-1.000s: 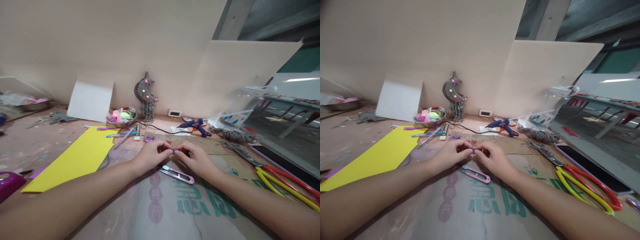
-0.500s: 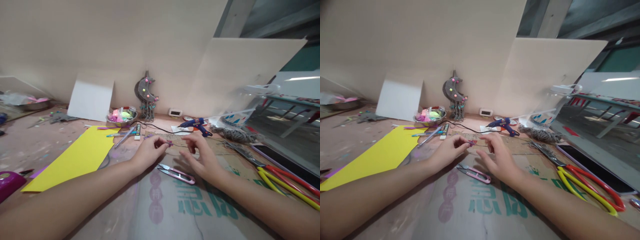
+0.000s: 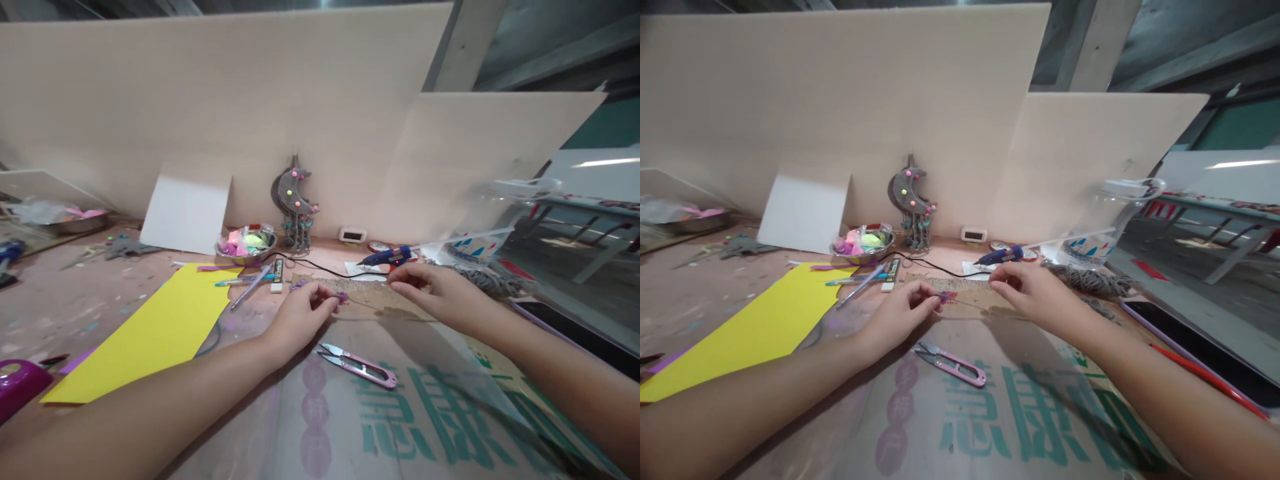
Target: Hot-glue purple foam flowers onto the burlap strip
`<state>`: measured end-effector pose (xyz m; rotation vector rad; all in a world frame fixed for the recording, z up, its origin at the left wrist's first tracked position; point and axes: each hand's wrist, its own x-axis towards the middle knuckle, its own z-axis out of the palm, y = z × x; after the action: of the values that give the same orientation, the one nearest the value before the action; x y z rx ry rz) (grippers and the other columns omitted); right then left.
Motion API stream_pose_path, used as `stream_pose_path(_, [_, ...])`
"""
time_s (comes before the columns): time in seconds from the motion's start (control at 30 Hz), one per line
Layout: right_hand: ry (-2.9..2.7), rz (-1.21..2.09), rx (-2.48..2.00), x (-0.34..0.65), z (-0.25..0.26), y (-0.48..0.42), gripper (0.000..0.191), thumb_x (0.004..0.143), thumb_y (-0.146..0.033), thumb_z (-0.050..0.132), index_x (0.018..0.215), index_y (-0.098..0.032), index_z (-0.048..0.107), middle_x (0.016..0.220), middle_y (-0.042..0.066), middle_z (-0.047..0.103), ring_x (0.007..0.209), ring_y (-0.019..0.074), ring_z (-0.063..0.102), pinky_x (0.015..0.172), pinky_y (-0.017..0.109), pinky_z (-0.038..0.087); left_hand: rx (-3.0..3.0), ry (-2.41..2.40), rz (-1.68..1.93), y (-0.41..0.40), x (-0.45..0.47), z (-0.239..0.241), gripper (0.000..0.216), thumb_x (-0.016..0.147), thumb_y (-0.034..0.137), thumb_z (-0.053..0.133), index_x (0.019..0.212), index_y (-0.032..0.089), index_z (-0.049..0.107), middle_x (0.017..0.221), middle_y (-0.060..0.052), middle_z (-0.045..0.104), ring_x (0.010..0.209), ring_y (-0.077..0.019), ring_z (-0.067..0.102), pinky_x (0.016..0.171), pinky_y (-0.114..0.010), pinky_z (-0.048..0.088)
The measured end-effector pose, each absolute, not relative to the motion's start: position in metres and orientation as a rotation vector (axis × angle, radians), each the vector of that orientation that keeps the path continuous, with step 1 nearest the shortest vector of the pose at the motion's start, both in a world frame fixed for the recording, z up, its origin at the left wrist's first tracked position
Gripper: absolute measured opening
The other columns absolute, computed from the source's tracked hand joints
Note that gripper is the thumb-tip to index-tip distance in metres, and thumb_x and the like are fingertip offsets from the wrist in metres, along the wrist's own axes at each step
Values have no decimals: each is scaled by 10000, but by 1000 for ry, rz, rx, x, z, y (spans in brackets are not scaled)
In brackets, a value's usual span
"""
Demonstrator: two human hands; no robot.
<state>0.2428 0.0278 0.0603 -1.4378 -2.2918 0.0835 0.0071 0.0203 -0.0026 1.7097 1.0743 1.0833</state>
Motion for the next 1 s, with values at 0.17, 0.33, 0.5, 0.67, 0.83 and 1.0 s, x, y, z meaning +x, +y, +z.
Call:
stream_pose_path(0.17, [-2307,101,-1437,247,56,32,226,787,-379,507,817,-208,651,739,40,665,630,170,592,527,263,424,1691,1079,1094,19,8,2,121,777,279,509,805,170,553,768,-8,643,734,-133,596,671,-232,439])
stream_pose_path(0.33, [-2306,131,-1478,248,55,32,240,786,-399,507,816,-209,651,715,36,661,616,171,591,528,272,430,1694,1089,1085,18,8,4,116,768,270,516,796,167,560,777,-8,639,744,-131,589,676,-230,433])
stream_pose_path(0.5, [-2110,395,-1484,233,50,25,380,788,-420,497,1078,-187,577,875,73,673,695,180,609,579,292,470,1698,1087,1081,19,8,1,130,767,288,517,796,166,555,776,-16,646,737,-141,592,673,-244,434])
stream_pose_path(0.67, [-2157,420,-1470,211,30,12,456,770,-407,538,1175,-198,530,962,79,659,703,174,600,586,288,463,1715,1092,1092,20,9,-2,136,762,294,524,795,166,555,769,-14,651,730,-140,596,673,-245,435])
stream_pose_path(0.83, [-2349,289,-1471,200,20,1,252,838,-352,450,864,-203,651,795,45,673,700,177,589,614,282,431,1722,1128,1124,20,9,-2,117,756,281,523,773,170,556,743,-2,631,720,-137,592,655,-238,435])
stream_pose_path(1.0, [-2427,340,-1361,193,20,-6,249,863,-323,425,895,-208,643,820,46,677,721,164,593,650,266,429,1701,1114,1128,20,8,0,112,751,276,530,759,166,549,738,-7,630,717,-138,592,657,-240,441])
